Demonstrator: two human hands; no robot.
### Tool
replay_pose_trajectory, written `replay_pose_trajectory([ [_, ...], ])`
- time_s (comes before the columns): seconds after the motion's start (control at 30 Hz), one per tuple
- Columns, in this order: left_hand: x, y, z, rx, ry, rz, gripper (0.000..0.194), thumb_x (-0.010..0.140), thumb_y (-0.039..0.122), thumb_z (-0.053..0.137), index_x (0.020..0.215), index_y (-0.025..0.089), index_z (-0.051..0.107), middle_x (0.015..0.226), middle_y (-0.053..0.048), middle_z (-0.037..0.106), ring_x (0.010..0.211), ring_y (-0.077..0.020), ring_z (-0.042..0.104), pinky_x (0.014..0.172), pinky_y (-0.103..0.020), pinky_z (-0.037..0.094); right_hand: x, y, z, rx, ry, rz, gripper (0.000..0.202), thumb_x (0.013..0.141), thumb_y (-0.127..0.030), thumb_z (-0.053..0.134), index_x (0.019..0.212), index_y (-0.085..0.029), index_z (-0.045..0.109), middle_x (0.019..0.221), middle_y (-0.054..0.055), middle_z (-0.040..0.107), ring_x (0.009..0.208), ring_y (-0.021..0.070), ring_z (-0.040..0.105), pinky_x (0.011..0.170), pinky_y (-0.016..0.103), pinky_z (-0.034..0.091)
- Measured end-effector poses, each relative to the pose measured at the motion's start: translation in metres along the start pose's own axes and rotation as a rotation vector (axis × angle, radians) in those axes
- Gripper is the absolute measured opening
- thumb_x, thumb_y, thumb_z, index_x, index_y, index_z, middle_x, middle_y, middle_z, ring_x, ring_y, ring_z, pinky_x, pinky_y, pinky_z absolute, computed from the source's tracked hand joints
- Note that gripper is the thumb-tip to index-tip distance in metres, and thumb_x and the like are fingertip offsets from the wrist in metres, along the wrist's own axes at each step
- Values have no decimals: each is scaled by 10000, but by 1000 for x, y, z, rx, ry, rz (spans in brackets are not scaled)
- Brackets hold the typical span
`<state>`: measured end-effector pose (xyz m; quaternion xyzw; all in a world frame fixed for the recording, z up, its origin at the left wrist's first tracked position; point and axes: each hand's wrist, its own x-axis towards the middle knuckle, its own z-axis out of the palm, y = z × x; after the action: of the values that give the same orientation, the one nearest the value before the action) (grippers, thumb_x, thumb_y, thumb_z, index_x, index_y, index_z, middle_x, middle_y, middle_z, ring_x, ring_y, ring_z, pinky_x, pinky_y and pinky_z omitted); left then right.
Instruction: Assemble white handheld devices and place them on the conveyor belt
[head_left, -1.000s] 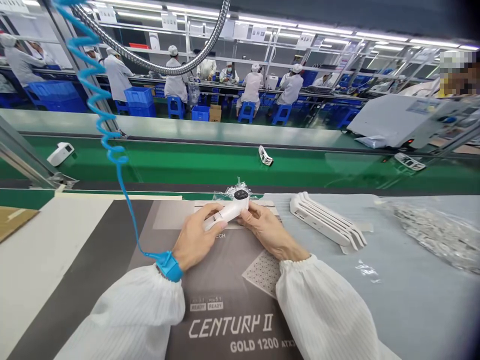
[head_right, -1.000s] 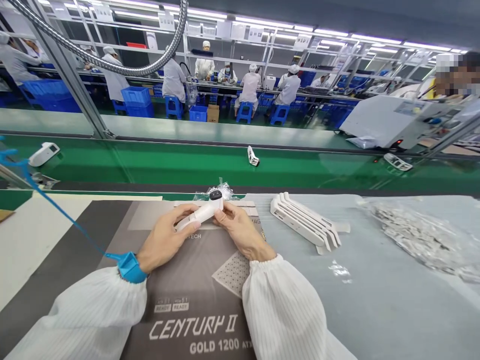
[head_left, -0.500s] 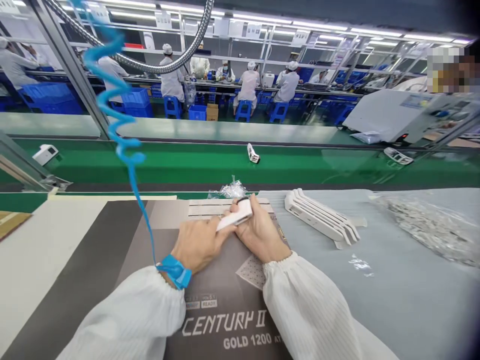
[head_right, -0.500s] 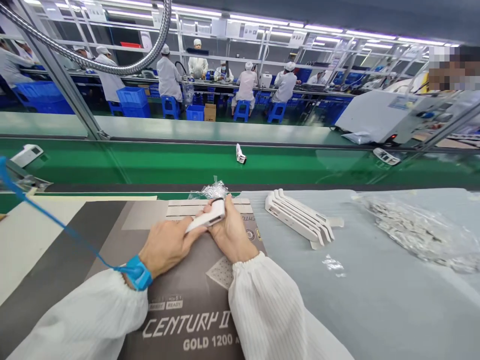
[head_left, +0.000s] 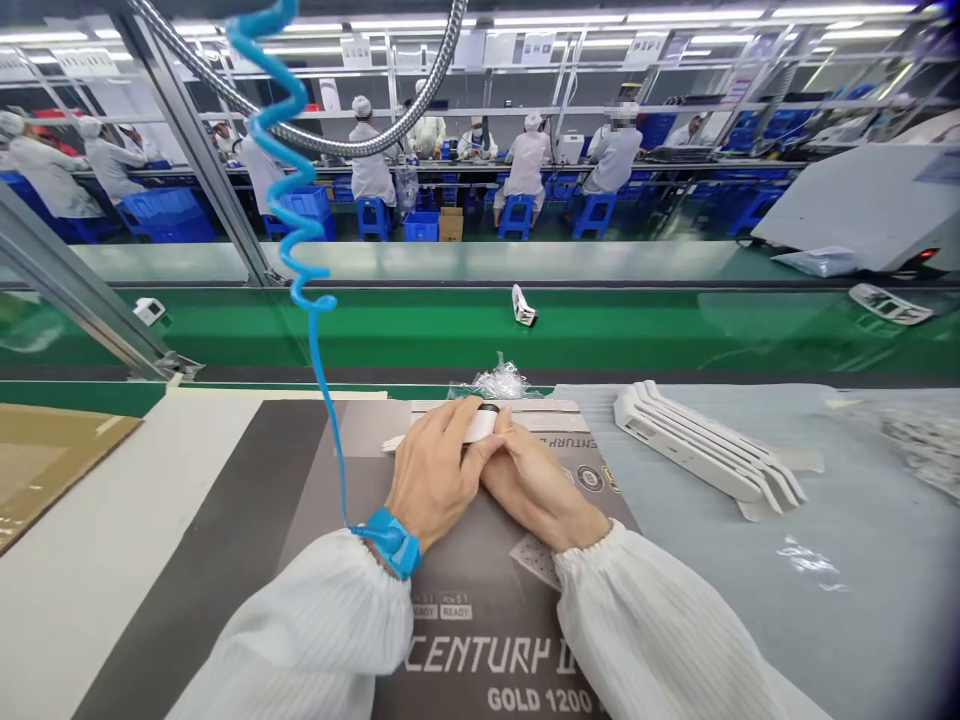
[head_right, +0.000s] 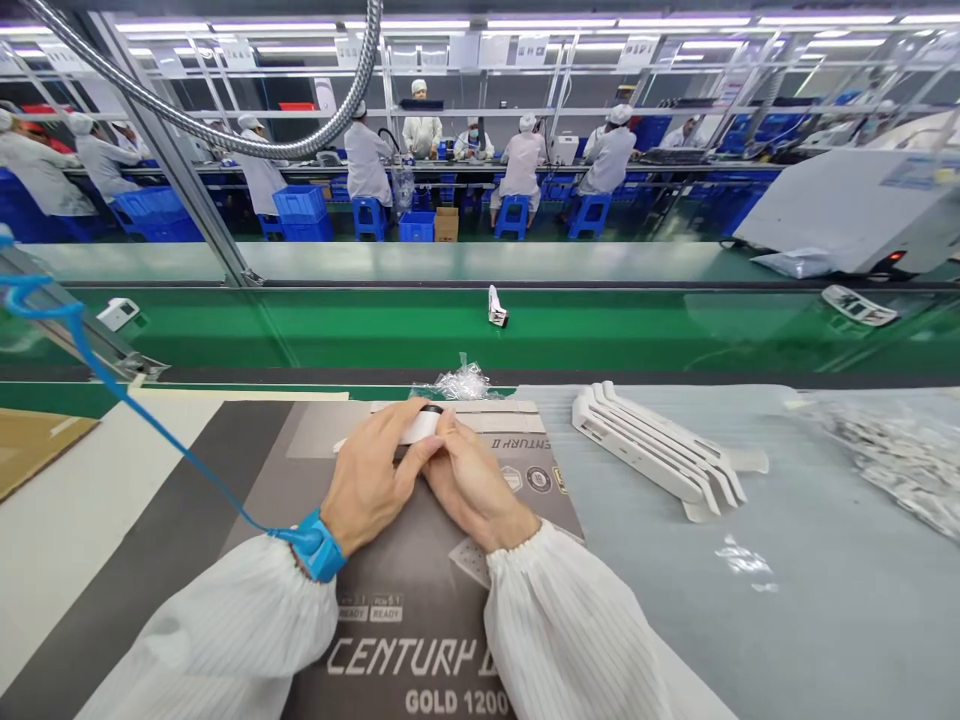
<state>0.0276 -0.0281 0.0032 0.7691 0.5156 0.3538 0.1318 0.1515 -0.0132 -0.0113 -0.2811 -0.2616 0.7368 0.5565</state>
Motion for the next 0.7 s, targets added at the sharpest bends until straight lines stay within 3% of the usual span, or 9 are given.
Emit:
replay_pose_trajectory([
  [0.13,7,-27,-23,77,-177,-276,423,880,564,561,1182,273,622,1060,-78,727,985,-297,670,815,-399,487,6,-3,-9,-98,118,-32,318,858,-487,662,991,-200,683,1122,85,708,1100,222,642,997,388,512],
  [0.2,20,-48,-38,76,-141,-450,389,854,559,590,1060,236,652,965,-92,734,887,-286,680,745,-375,485,9,-3,-15,-126,180,-21,293,849,-466,682,997,-214,682,1187,92,692,1080,218,657,988,382,525],
  [0.27,41,-71,-52,69,-35,-545,339,865,465,600,1066,195,631,942,-110,731,815,-252,677,711,-348,480,11,-2,-19,-154,185,0,281,844,-450,692,999,-215,688,1199,96,683,1025,206,673,951,362,547],
  [0.37,78,-103,-70,132,97,-555,345,893,275,559,1208,133,559,934,-120,726,789,-215,668,720,-327,473,12,-2,-22,-176,185,-1,251,832,-417,714,988,-221,700,1112,73,694,937,179,676,875,320,569],
  [0.47,104,-123,-79,210,139,-550,283,906,260,557,1136,99,592,948,-120,710,864,-221,662,776,-337,466,11,-2,-22,-178,193,3,231,796,-394,756,954,-233,709,1061,55,692,908,179,670,829,314,575],
  [0.57,114,-130,-80,294,142,-510,257,913,325,598,1036,101,630,1021,-95,675,955,-225,641,849,-383,494,10,-2,-21,-175,183,0,258,759,-413,788,932,-236,716,1039,48,698,866,166,665,792,309,565],
  [0.7,129,-128,-64,361,79,-414,316,922,364,607,1143,139,614,1187,-89,615,1062,-228,609,912,-449,522,10,-2,-18,-139,170,-22,300,705,-431,825,889,-221,714,964,38,700,761,137,642,723,303,531],
])
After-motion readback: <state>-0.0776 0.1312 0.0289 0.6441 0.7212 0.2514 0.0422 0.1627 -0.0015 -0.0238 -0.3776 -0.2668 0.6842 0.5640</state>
